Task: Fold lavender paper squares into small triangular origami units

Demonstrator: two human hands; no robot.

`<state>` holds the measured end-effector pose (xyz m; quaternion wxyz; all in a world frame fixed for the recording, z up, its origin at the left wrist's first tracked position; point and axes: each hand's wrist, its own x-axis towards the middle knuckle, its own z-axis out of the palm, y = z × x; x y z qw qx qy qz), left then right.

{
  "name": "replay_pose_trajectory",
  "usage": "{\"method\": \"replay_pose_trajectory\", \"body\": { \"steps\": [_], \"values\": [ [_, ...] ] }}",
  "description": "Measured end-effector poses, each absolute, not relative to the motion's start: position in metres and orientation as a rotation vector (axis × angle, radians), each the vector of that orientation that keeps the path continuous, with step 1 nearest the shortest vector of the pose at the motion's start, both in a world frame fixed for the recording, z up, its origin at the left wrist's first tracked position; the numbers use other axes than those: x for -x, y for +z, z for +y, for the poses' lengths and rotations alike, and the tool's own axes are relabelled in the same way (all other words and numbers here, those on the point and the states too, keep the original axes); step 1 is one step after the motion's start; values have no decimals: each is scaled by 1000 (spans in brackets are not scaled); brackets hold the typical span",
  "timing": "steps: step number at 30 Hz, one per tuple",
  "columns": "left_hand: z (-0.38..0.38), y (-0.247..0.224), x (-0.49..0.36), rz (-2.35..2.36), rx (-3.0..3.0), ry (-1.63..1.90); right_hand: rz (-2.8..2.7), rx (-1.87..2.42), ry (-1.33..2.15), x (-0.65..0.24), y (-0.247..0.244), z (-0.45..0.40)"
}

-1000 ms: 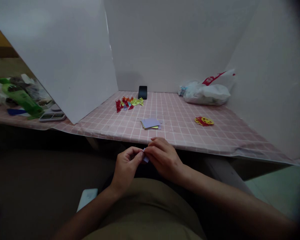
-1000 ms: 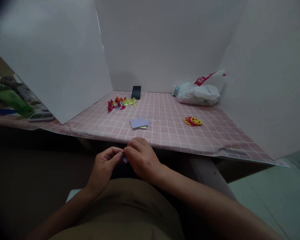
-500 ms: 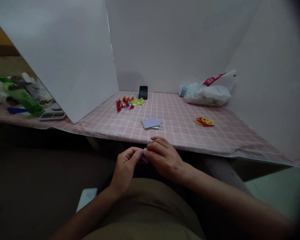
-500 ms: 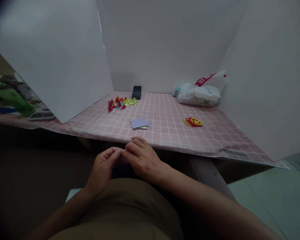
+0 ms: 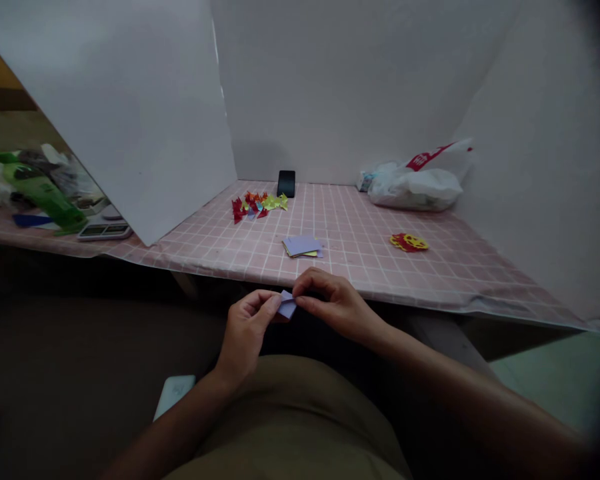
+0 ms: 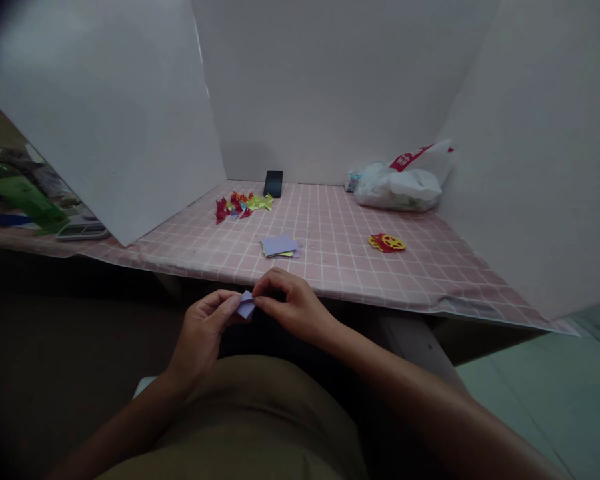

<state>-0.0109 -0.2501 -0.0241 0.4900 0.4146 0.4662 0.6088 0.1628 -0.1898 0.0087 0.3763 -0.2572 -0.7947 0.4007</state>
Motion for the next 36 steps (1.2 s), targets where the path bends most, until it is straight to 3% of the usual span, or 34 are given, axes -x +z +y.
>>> {"method": "replay_pose_trajectory", "body": {
  "steps": [10, 36],
  "values": [
    [-252, -20, 8, 1222, -1121, 1493, -1859, 767, 1352, -161, 7, -190],
    [-249, -25, 8, 1082, -1009, 1424, -2044, 745, 1169, -162, 4, -186]
  ]
}}
